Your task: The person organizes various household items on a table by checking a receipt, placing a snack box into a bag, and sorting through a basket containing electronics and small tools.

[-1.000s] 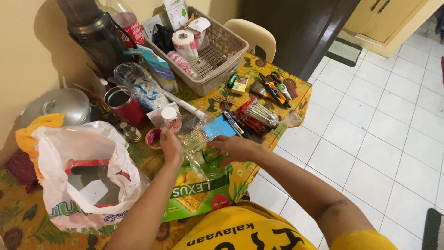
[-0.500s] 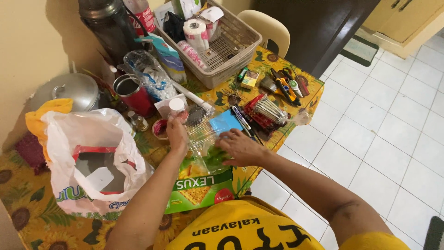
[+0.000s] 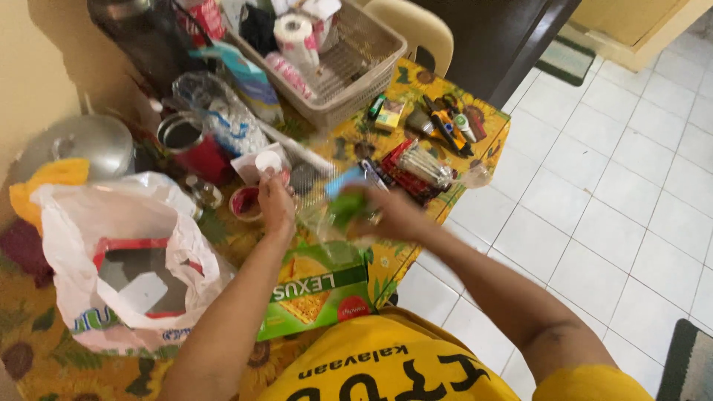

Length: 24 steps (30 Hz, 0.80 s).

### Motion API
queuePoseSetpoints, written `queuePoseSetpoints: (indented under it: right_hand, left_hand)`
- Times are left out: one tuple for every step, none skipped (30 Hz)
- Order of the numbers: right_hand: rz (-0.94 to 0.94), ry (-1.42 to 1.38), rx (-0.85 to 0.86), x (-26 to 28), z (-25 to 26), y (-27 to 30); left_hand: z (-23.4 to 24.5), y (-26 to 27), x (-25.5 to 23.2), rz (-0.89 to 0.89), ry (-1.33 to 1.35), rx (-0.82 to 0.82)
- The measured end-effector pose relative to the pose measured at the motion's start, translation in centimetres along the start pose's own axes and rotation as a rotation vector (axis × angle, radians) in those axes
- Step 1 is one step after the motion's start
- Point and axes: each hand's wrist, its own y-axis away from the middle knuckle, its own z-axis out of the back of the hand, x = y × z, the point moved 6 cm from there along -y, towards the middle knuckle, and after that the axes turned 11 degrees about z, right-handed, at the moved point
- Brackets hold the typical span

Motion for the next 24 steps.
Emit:
queuePoseSetpoints:
  right_hand:
    - [0.282, 0.298, -0.21, 1.5, 3.2, -0.3]
    - [0.22, 0.261, -0.276, 0.8, 5.7, 0.0]
    - [0.103, 0.23, -0.357, -0.7, 8.8, -0.6]
    - [0.308, 0.128, -0.405, -0.6, 11.6, -0.6]
    - [0.078, 0.209, -0.448, -3.0, 14.3, -1.0]
    - [-0.149, 0.291, -0.487, -5.6, 16.9, -1.1]
    - [-0.15, 0.29, -0.487, -7.3, 18.5, -1.1]
    - [-0.102, 0.424, -0.539, -8.9, 20.1, -0.9]
    - [-0.051, 0.558, -0.588, -10.8, 21.4, -0.6]
    - [-0.044, 0.556, -0.586, -13.4, 22.1, -0.6]
    - [-0.152, 0.625, -0.511, -16.7, 22.4, -0.7]
    - [-0.261, 0.69, -0.436, -20.0, 22.2, -1.0]
    - [-0.301, 0.764, -0.34, -22.6, 21.6, -1.2]
    - [-0.341, 0.839, -0.244, -24.9, 20.8, -1.1]
    - [-0.384, 0.776, -0.21, -26.9, 19.9, -1.2]
    - [-0.427, 0.711, -0.176, -28.3, 19.1, -1.2]
    - [-0.423, 0.711, -0.177, -28.9, 18.6, -1.3]
    - [-0.496, 0.731, -0.089, -29.6, 17.5, -1.3]
    - [-0.569, 0.75, -0.002, -29.9, 16.8, -1.4]
    - [-0.565, 0.751, -0.003, -29.3, 16.8, -1.7]
    - [-0.578, 0.731, 0.034, -28.7, 16.6, -2.1]
    - [-0.591, 0.709, 0.071, -27.7, 16.3, -2.3]
    - [-0.589, 0.709, 0.07, -26.4, 16.4, -2.5]
    - [-0.606, 0.643, -0.017, -24.9, 17.0, -2.5]
  left_hand:
    - [-0.2, -0.4, 0.8, 0.134, 0.102, 0.015]
    - [-0.7, -0.9, 1.5, 0.264, 0.203, 0.035]
    - [-0.9, -1.3, 1.6, 0.271, 0.2, 0.029]
    - [-1.3, -1.6, 1.8, 0.266, 0.268, 0.042]
    - [-1.6, -1.8, 2.0, 0.26, 0.335, 0.054]
    - [-1.9, -2.3, 2.1, 0.261, 0.334, 0.053]
    - [-2.2, -2.7, 2.2, 0.26, 0.329, 0.041]
    - [-2.4, -3.1, 2.3, 0.256, 0.327, 0.026]
    - [-2.6, -3.2, 2.4, 0.255, 0.33, 0.022]
    - [-2.7, -3.4, 2.5, 0.259, 0.275, 0.012]
    - [-2.7, -3.4, 2.6, 0.262, 0.22, 0.001]
    - [-2.7, -3.5, 2.6, 0.257, 0.22, -0.003]
    - [-2.7, -3.5, 2.8, 0.274, 0.192, -0.004]
    - [-2.8, -3.5, 3.0, 0.291, 0.166, -0.003]
    - [-2.8, -3.5, 3.0, 0.287, 0.167, -0.006]
    - [-2.8, -3.4, 2.5, 0.201, 0.082, -0.005]
    - [-2.9, -3.3, 1.7, 0.115, -0.003, -0.004]
    - [-3.0, -3.2, 1.5, 0.112, -0.001, -0.007]
    - [-3.1, -2.9, 1.7, 0.202, 0.008, -0.001]
    - [-3.3, -2.5, 1.8, 0.291, 0.018, 0.006]
    - [-3.5, -2.3, 1.3, 0.288, 0.02, 0.004]
    - [-3.6, -2.2, 1.2, 0.307, 0.03, 0.009]
    - [-3.6, -2.1, 1.1, 0.325, 0.04, 0.015]
    - [-3.6, -2.1, 1.1, 0.322, 0.041, 0.012]
